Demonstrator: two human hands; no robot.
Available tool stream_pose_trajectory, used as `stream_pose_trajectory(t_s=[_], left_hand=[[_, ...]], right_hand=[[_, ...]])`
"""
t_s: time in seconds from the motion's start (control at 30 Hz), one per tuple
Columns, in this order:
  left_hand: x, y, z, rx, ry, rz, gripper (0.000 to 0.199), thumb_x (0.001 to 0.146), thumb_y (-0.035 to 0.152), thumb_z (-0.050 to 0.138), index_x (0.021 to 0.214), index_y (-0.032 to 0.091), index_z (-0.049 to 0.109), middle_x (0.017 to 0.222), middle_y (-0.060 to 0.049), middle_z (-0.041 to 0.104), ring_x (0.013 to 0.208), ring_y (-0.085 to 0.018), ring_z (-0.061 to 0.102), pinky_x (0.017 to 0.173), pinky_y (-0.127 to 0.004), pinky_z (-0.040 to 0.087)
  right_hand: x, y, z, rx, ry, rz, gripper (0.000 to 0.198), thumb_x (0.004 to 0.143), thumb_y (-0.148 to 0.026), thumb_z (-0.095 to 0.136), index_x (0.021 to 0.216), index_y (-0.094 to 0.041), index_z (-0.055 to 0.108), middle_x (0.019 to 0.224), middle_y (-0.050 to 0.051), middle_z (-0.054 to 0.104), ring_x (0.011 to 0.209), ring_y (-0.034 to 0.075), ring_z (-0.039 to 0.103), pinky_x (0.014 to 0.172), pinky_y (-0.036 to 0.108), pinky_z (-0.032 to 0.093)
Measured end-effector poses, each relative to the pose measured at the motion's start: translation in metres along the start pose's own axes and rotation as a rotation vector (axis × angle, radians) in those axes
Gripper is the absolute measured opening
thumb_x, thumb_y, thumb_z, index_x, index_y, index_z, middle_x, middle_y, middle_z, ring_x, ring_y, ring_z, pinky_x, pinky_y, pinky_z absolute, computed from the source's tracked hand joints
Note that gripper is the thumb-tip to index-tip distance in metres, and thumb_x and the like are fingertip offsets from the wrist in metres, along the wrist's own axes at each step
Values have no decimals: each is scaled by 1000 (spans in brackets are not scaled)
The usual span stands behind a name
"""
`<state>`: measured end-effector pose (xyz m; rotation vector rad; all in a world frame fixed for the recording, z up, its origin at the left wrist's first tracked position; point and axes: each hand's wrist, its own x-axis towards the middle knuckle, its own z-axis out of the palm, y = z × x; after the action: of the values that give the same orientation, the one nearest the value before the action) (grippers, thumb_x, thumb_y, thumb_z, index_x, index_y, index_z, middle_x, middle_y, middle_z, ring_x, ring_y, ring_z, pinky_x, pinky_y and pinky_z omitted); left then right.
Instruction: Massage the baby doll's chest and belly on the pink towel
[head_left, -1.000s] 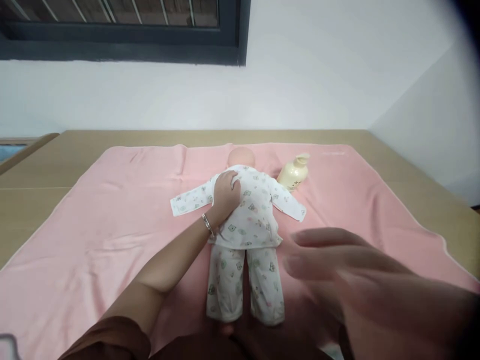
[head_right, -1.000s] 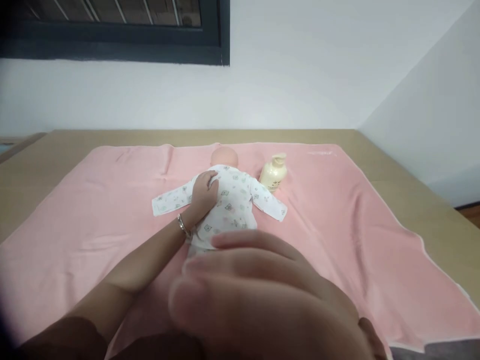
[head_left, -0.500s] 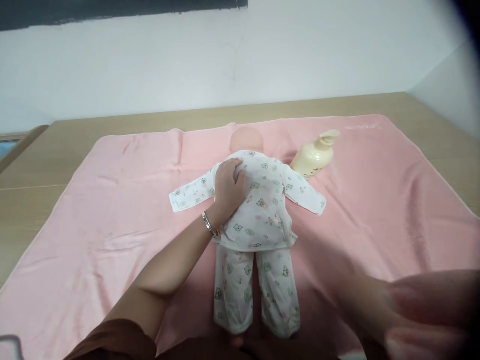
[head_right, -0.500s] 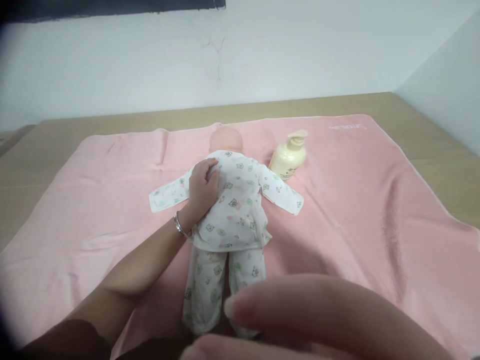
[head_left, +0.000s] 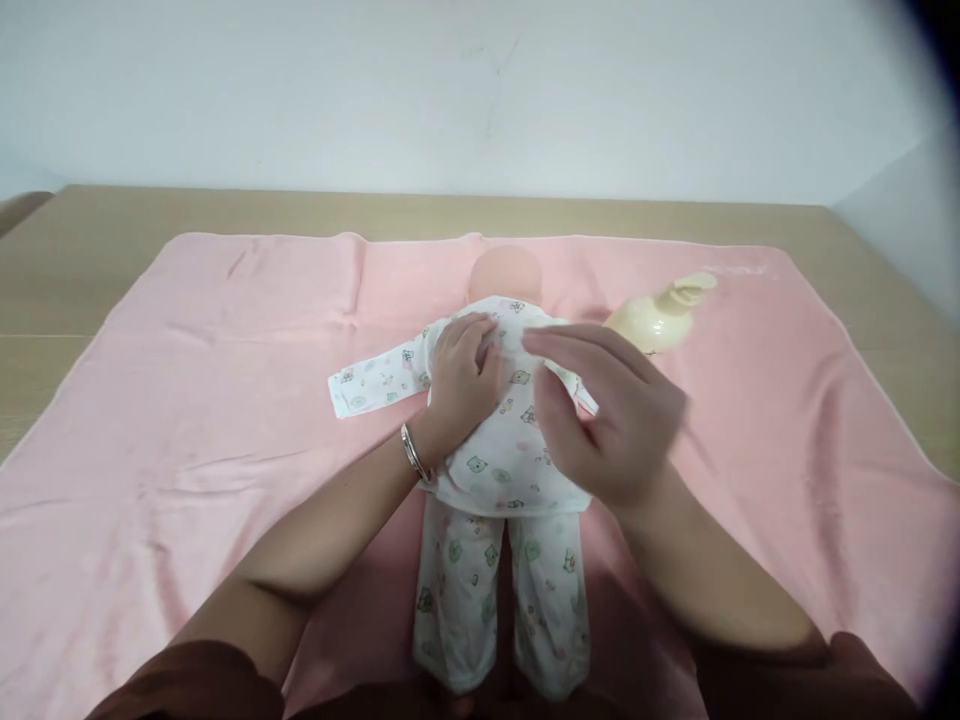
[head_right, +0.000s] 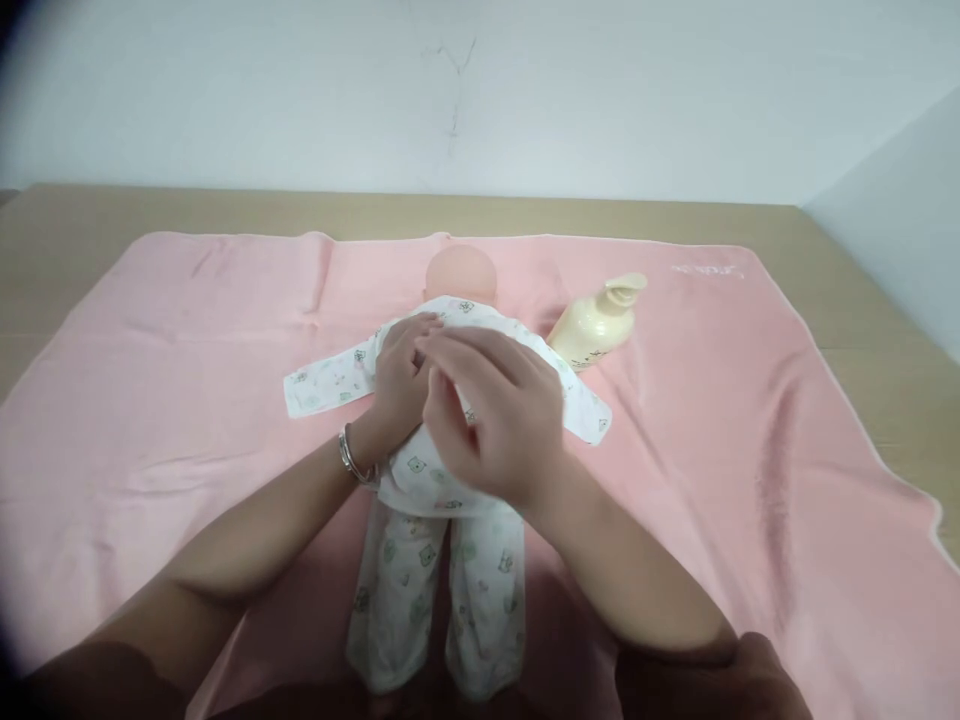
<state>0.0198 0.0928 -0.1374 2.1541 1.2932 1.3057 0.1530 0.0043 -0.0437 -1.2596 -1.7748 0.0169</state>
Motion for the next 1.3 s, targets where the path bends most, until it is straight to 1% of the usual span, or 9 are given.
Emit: stream_pose_trajectory(t_s=[0.13,0.3,0.43,0.57,0.7,0.9,1.1,1.2,1.3], left_hand=[[-3,-1,0,23,30,21,20,90,21,51,108,18,60,117,-9,64,113,-21,56,102,-41,45],[-2,5,-2,51,14,-61,22,89,21,49,109,19,59,117,-9,61,113,-23,54,104,-42,43],[2,6,-3,108,-37,-120,30,88,23,48,116,17,56,122,-13,57,117,-27,50,105,-46,41],[5,0,-3,159,-154,-83,38,90,21,41,126,13,52,133,-15,55,127,-28,47,112,-50,33],[7,-6,-5,235,-222,-11,44,94,22,36,134,8,48,144,-18,48,138,-29,38,117,-51,25],[4,1,-17,353,-246,129,40,96,26,37,130,9,52,134,-18,56,129,-28,48,112,-47,35],[-1,12,-29,386,-253,134,34,93,21,40,121,12,57,127,-17,61,122,-28,54,106,-45,43],[4,3,-30,310,-215,95,32,91,25,47,118,14,59,122,-14,64,117,-27,57,104,-45,45],[10,-12,-27,284,-240,87,38,90,32,49,125,16,55,128,-14,62,122,-28,54,107,-49,41]], right_hand=[[5,35,49,-141,-189,163,28,87,-18,46,107,-18,65,109,11,67,105,27,60,90,44,50],[0,58,70,-301,-262,249,35,92,-24,40,119,-13,59,119,16,60,112,31,53,97,48,43],[-1,66,76,-337,-305,309,47,94,-33,37,134,-12,47,135,17,53,128,33,42,108,54,31],[-1,71,82,-342,-325,339,52,94,-36,36,138,-11,44,144,16,46,138,33,34,114,55,22],[-1,73,85,-362,-325,339,53,94,-35,36,139,-9,44,147,18,45,138,32,36,114,52,22],[-5,64,76,-376,-326,214,48,97,-30,35,138,-9,47,140,17,52,131,30,43,111,49,28],[-12,45,61,-416,-341,176,43,97,-28,39,134,-10,51,136,17,55,130,29,45,113,46,26],[-6,52,61,-409,-325,224,41,97,-37,42,128,-13,55,127,15,61,122,29,51,111,46,27],[2,66,67,-419,-338,265,42,97,-43,42,123,-12,57,117,15,65,114,29,55,108,47,29]])
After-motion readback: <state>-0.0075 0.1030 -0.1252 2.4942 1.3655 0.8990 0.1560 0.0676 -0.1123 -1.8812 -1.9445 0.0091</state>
